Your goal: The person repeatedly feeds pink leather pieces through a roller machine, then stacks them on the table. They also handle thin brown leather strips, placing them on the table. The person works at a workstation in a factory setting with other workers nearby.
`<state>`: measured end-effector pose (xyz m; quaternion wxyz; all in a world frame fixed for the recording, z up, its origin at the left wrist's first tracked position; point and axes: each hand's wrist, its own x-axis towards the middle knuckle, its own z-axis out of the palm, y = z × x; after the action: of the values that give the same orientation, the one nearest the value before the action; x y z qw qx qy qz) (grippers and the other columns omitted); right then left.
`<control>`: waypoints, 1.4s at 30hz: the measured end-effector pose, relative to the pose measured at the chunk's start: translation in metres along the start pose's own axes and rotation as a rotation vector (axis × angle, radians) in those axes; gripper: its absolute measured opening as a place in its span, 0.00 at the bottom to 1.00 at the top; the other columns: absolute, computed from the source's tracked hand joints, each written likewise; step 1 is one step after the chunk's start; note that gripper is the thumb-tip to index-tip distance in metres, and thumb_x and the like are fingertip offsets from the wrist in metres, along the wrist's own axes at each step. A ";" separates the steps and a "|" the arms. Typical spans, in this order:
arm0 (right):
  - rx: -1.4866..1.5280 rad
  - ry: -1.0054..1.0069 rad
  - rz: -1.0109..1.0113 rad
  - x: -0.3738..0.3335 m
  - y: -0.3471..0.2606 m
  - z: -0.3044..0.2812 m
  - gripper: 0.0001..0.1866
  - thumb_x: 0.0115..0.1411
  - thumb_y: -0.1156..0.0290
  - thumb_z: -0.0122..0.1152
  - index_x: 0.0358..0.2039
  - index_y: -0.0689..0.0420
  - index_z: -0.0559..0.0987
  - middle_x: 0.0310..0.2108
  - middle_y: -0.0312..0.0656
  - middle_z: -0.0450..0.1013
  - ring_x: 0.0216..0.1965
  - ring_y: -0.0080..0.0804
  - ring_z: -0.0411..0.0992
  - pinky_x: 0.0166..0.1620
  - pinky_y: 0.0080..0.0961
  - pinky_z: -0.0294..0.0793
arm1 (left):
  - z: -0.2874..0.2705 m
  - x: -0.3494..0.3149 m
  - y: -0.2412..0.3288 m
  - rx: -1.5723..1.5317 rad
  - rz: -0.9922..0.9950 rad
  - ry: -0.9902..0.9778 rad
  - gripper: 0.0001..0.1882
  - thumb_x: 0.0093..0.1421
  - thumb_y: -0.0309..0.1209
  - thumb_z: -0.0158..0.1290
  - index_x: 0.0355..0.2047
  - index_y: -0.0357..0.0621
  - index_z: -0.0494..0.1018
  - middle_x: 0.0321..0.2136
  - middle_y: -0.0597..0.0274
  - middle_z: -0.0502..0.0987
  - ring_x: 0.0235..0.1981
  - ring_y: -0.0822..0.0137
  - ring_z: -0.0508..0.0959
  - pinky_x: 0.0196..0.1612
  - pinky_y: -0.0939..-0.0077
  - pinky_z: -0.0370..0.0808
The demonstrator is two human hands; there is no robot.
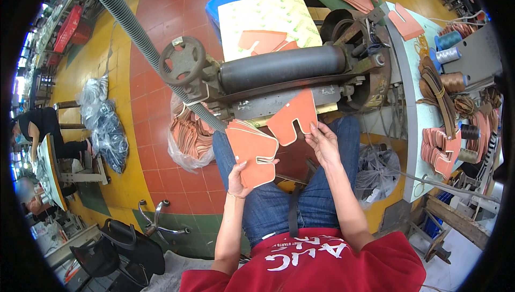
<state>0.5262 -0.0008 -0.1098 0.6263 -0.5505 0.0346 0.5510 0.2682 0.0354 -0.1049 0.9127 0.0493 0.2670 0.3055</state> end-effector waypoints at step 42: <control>-0.574 -0.030 -0.231 -0.037 0.028 0.029 0.16 0.66 0.64 0.57 0.50 0.58 0.76 0.38 0.34 0.76 0.34 0.17 0.70 0.36 0.17 0.68 | -0.022 -0.014 -0.020 -0.039 -0.025 -0.053 0.41 0.58 0.39 0.51 0.65 0.32 0.47 0.59 0.36 0.63 0.59 0.38 0.66 0.61 0.52 0.66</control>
<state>0.4749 -0.0096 -0.0922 0.5041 -0.6969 -0.1945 0.4715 0.2581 0.0098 -0.1222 0.9239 0.0361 0.2372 0.2981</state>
